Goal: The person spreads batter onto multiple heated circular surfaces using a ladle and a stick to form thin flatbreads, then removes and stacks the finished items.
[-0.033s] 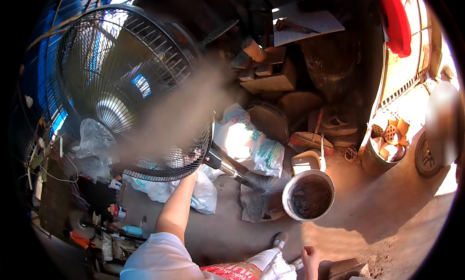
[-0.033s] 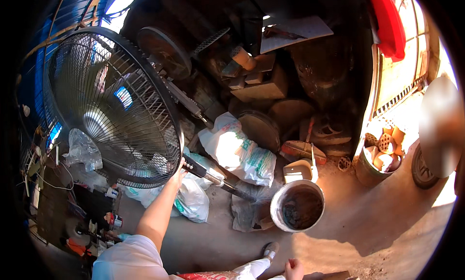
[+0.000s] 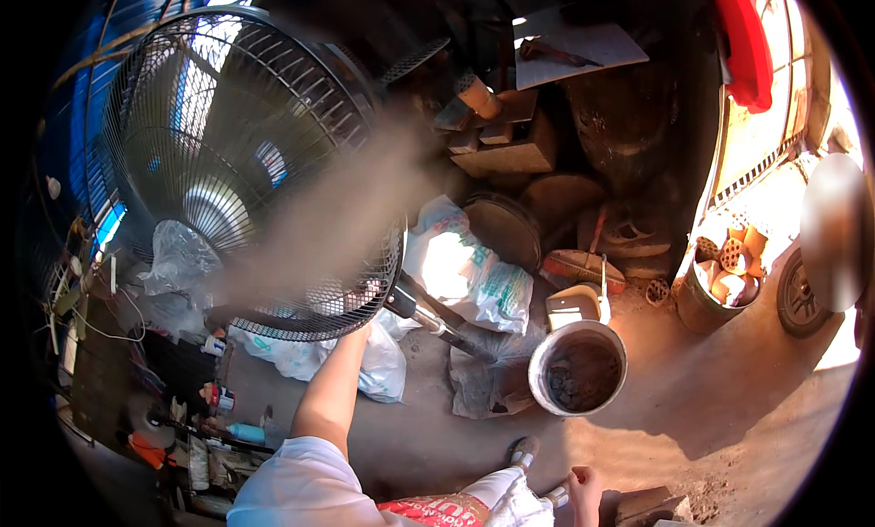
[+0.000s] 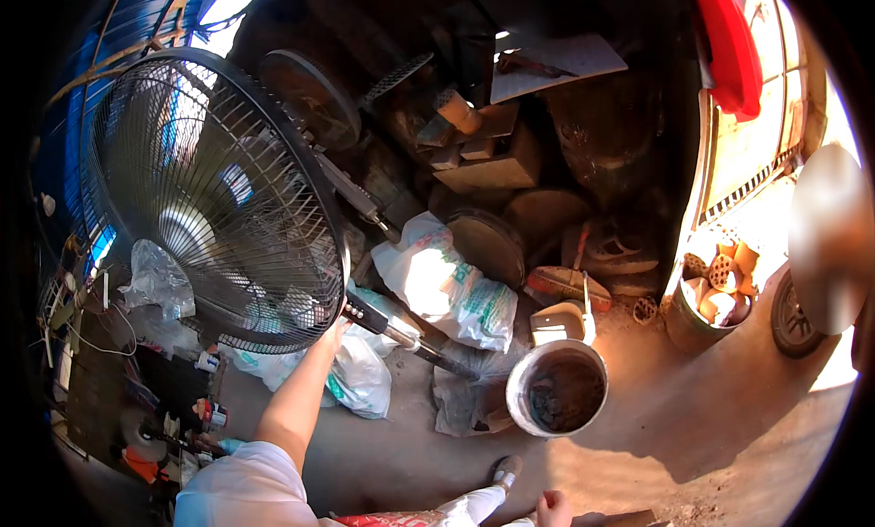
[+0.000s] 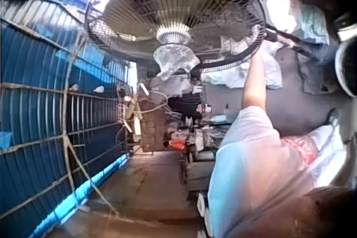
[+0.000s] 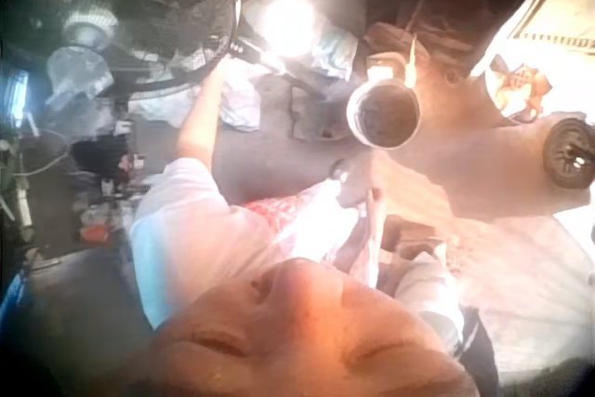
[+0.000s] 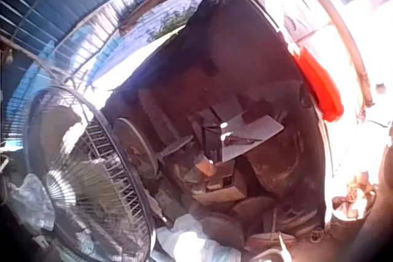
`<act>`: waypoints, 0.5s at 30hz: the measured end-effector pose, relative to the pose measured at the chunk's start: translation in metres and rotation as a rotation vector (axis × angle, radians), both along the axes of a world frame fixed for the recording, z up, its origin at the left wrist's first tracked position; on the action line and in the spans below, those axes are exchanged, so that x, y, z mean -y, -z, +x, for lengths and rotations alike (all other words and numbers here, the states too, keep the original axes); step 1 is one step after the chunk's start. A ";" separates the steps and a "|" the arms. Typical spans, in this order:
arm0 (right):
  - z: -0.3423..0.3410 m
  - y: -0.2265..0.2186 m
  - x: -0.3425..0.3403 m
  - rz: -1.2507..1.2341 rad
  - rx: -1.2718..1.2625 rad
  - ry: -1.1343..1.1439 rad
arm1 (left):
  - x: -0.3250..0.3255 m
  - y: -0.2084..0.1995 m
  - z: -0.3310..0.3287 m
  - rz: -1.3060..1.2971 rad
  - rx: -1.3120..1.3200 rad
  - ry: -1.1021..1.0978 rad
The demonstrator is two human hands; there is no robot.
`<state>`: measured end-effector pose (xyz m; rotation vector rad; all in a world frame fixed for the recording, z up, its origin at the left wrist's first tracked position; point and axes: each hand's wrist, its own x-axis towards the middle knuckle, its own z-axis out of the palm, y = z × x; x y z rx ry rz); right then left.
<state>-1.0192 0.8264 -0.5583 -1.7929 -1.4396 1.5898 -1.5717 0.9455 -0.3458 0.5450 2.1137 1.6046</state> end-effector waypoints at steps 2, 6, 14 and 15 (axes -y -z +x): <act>0.021 -0.013 0.005 0.031 0.043 -0.011 | -0.007 -0.011 0.014 -0.012 0.002 0.011; 0.059 -0.067 0.011 0.038 -0.007 -0.063 | 0.003 -0.016 0.029 -0.032 0.026 0.001; 0.045 -0.096 0.011 0.061 0.163 -0.062 | 0.023 -0.015 0.022 -0.067 0.021 -0.008; 0.044 -0.090 0.013 0.037 0.136 0.004 | 0.015 -0.014 0.024 -0.073 0.013 0.008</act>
